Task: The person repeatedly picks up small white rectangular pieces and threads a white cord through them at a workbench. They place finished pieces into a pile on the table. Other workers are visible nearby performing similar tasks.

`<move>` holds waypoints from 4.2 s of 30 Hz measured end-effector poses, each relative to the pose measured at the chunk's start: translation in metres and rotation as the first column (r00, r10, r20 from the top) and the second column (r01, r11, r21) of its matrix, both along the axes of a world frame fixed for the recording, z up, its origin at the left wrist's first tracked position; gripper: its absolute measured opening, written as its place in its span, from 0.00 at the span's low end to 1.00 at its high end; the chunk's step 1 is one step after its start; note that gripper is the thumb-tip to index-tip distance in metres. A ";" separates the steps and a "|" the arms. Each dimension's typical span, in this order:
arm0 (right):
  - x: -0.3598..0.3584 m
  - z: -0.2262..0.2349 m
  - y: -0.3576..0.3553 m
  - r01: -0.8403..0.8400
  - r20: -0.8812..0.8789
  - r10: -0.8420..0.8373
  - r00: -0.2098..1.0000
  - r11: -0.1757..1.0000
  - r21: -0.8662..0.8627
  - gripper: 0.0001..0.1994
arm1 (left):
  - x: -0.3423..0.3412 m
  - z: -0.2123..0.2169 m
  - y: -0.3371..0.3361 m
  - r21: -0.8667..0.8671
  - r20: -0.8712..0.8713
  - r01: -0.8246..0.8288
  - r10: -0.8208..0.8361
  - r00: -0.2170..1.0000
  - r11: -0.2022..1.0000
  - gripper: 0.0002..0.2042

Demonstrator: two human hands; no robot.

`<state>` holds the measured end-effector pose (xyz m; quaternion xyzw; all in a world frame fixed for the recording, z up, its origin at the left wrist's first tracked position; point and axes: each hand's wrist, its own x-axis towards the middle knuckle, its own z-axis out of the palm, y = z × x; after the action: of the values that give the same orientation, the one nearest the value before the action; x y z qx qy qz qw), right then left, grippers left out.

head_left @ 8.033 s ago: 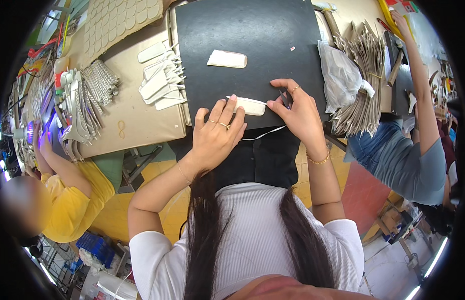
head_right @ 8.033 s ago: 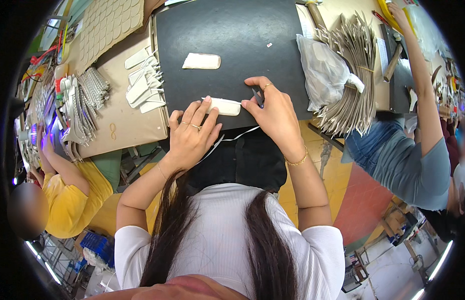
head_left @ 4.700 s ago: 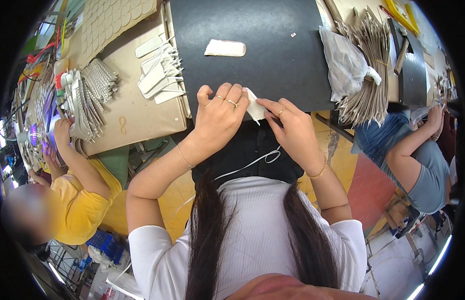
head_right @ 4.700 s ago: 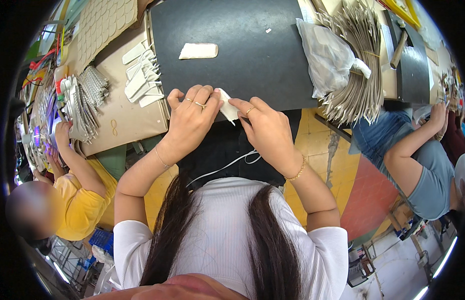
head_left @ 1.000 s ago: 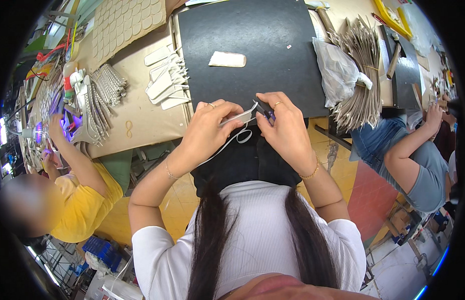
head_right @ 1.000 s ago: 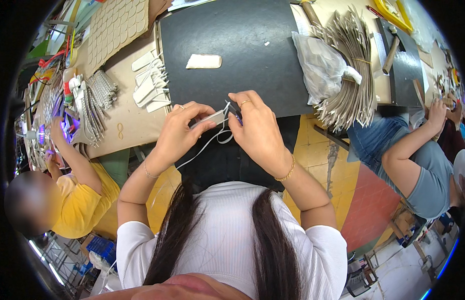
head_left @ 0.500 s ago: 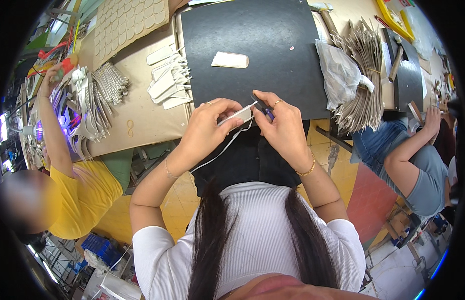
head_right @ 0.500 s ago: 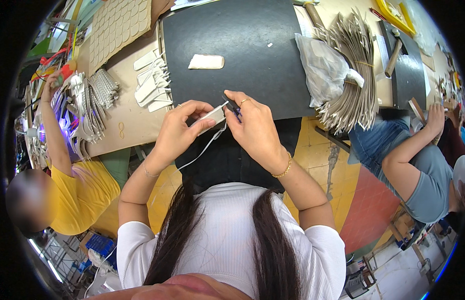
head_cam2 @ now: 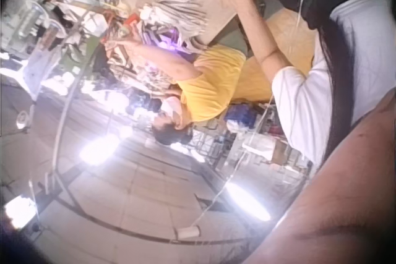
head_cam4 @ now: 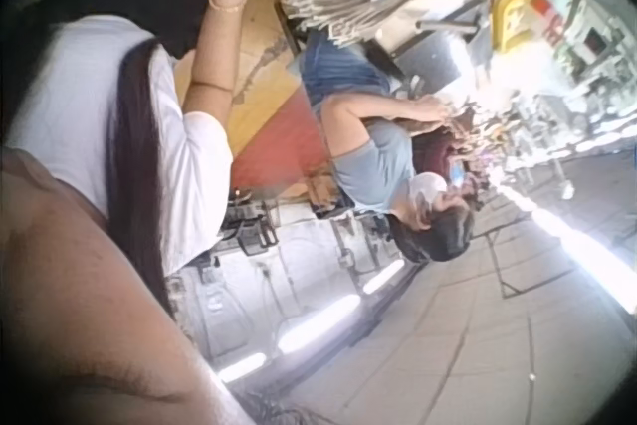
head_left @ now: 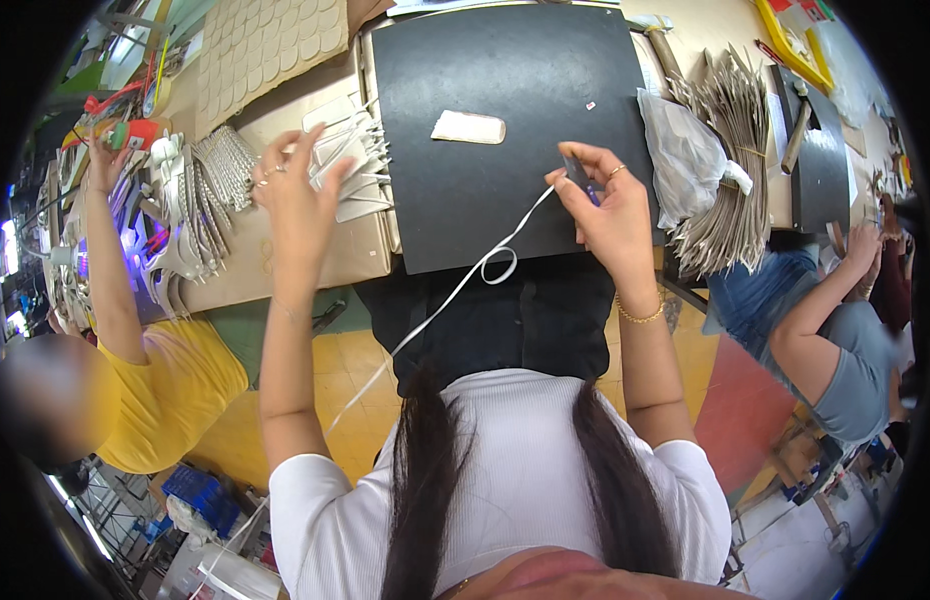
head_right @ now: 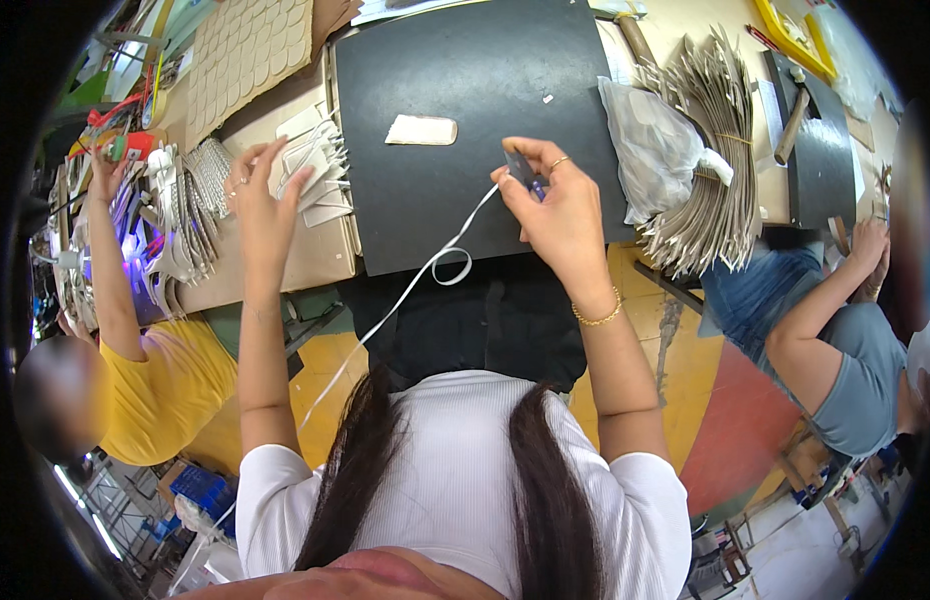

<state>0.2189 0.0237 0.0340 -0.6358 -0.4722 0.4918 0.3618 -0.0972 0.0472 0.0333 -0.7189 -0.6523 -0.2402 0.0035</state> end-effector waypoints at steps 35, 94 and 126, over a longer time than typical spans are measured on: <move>0.019 0.033 0.032 -0.237 -0.078 0.288 0.954 0.891 0.386 0.18 | 0.134 -0.005 -0.013 -0.251 0.952 0.661 0.056 0.302 0.707 0.06; -0.025 -0.027 -0.002 -0.644 0.735 0.169 0.657 0.632 0.430 0.11 | 0.097 -0.035 -0.084 -0.105 -0.036 0.411 -0.417 0.908 0.906 0.23; 0.019 -0.015 -0.025 -0.844 0.878 0.227 0.422 0.452 0.288 0.21 | 0.080 -0.028 -0.060 -0.169 -0.057 0.565 -0.580 0.813 0.808 0.22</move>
<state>0.2384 -0.0017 0.0188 -0.3686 -0.9154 0.0614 0.1500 -0.0169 -0.0126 0.0052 -0.8920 -0.4197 -0.1439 -0.0866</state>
